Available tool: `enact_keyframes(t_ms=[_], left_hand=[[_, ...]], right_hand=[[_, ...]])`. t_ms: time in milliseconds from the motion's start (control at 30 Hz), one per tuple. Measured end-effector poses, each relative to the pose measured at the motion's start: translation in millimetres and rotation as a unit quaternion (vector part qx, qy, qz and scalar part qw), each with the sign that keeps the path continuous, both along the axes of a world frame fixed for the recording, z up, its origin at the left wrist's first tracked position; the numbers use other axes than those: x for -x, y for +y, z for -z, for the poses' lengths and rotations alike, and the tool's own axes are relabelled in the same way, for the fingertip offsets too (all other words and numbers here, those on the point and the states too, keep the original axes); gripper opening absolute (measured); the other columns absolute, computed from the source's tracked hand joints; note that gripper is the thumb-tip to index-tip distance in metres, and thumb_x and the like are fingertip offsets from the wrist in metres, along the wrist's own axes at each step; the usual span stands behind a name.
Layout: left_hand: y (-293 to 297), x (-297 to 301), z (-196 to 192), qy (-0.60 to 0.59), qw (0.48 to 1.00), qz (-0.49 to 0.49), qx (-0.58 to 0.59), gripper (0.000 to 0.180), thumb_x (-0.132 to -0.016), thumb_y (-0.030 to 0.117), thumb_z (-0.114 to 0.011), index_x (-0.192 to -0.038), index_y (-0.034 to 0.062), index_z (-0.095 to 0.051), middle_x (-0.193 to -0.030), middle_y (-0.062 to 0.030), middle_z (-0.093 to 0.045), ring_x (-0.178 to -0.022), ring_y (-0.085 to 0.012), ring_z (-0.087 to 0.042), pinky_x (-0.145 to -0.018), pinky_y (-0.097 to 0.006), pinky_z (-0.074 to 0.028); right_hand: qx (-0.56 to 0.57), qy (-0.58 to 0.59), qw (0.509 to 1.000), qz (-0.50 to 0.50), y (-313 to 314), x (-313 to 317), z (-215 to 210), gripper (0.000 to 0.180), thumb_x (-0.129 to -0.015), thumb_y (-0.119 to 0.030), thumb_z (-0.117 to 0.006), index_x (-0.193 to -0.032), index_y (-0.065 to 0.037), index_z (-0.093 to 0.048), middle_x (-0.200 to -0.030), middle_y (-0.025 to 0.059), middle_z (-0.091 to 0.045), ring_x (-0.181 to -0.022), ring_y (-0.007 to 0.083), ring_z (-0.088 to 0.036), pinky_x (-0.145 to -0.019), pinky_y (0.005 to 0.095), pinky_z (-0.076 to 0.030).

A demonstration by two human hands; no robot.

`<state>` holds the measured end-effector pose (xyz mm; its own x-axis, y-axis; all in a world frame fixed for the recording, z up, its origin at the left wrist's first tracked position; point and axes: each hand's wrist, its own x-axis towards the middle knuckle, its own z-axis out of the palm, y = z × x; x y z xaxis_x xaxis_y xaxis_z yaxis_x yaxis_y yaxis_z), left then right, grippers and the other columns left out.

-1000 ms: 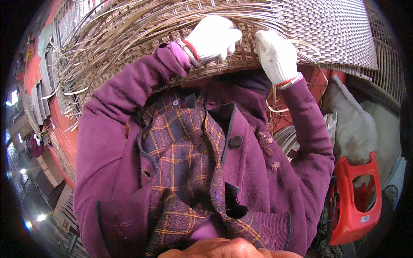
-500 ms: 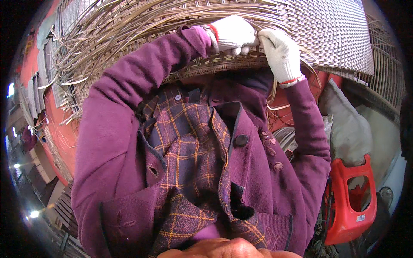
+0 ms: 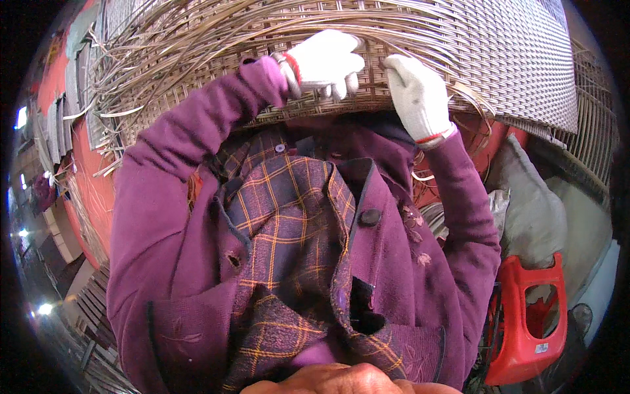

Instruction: The person weaves a large basket by hand, repeatedly threading flexible plant strips through the vertical ribs of the basket frame. They adjust the basket's position and continue weaving along the rim, tightening and aligning the woven sections.

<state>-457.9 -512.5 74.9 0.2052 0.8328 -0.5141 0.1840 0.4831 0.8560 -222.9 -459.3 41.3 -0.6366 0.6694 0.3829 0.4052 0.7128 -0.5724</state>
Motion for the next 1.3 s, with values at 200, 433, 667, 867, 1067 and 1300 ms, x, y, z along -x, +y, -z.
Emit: enact_keyframes(t_ms=[200,433,667,867,1067,1300], left_hand=[[17.7,8.2,1.4,0.041,0.984,0.153,-0.082,0.034,-0.109,0.034,-0.059,-0.1,0.0047,-0.074,-0.075,-0.0032,-0.072,-0.053,-0.0071,-0.061,-0.047,-0.024,-0.049],[-26.6,36.4,-17.1,-0.033,0.994,0.038,-0.094,0.028,-0.107,0.034,-0.069,-0.105,0.0067,-0.077,-0.074,0.0013,-0.068,-0.051,-0.0047,-0.056,-0.046,-0.022,-0.044],[-43.1,38.9,-8.5,0.05,0.996,-0.066,0.018,0.04,-0.11,0.029,-0.065,-0.137,-0.0008,-0.064,-0.077,-0.0061,-0.073,-0.05,-0.0095,-0.061,-0.044,-0.026,-0.047],[-18.9,52.7,0.7,0.065,0.986,0.132,-0.079,0.035,-0.109,0.033,-0.066,-0.115,0.0,-0.073,-0.075,-0.0083,-0.074,-0.053,-0.0103,-0.066,-0.047,-0.025,-0.052],[-64.5,79.9,-32.7,0.021,0.992,0.016,-0.124,0.029,-0.107,0.033,-0.071,-0.105,0.0042,-0.077,-0.071,-0.0006,-0.07,-0.049,-0.005,-0.058,-0.046,-0.021,-0.044],[-89.4,81.9,-22.4,0.032,0.994,-0.099,0.01,0.039,-0.108,0.028,-0.07,-0.137,0.0017,-0.069,-0.077,-0.0048,-0.074,-0.05,-0.0085,-0.062,-0.044,-0.025,-0.045]], right_hand=[[0.053,-0.016,0.998,-0.008,4.7,13.1,-11.0,0.009,-0.099,-0.012,-0.07,-0.104,-0.006,-0.073,-0.095,0.018,-0.074,-0.09,0.0398,-0.073,-0.08,0.0451,-0.058],[0.19,0.063,0.976,-0.082,-13.5,25.7,-23.9,0.02,-0.102,-0.011,-0.072,-0.12,-0.004,-0.078,-0.107,0.0165,-0.079,-0.101,0.0319,-0.077,-0.09,0.0379,-0.059],[0.008,-0.038,0.998,-0.044,-22.5,45.8,-2.3,0.014,-0.098,-0.012,-0.071,-0.109,-0.007,-0.077,-0.096,0.0158,-0.076,-0.091,0.0387,-0.074,-0.081,0.0433,-0.059],[0.002,0.041,0.998,-0.054,-18.2,62.0,-5.5,0.015,-0.1,-0.011,-0.07,-0.112,-0.006,-0.078,-0.102,0.0161,-0.078,-0.092,0.0363,-0.076,-0.08,0.0408,-0.061],[0.243,0.094,0.96,-0.106,-35.4,76.7,-23.9,0.021,-0.1,-0.01,-0.075,-0.12,-0.006,-0.079,-0.105,0.0143,-0.079,-0.089,0.0327,-0.077,-0.082,0.0385,-0.061],[0.054,0.025,0.995,-0.085,-42.6,82.2,-17.0,0.009,-0.099,-0.013,-0.073,-0.104,-0.007,-0.075,-0.091,0.0171,-0.072,-0.088,0.0384,-0.073,-0.077,0.0444,-0.058]])
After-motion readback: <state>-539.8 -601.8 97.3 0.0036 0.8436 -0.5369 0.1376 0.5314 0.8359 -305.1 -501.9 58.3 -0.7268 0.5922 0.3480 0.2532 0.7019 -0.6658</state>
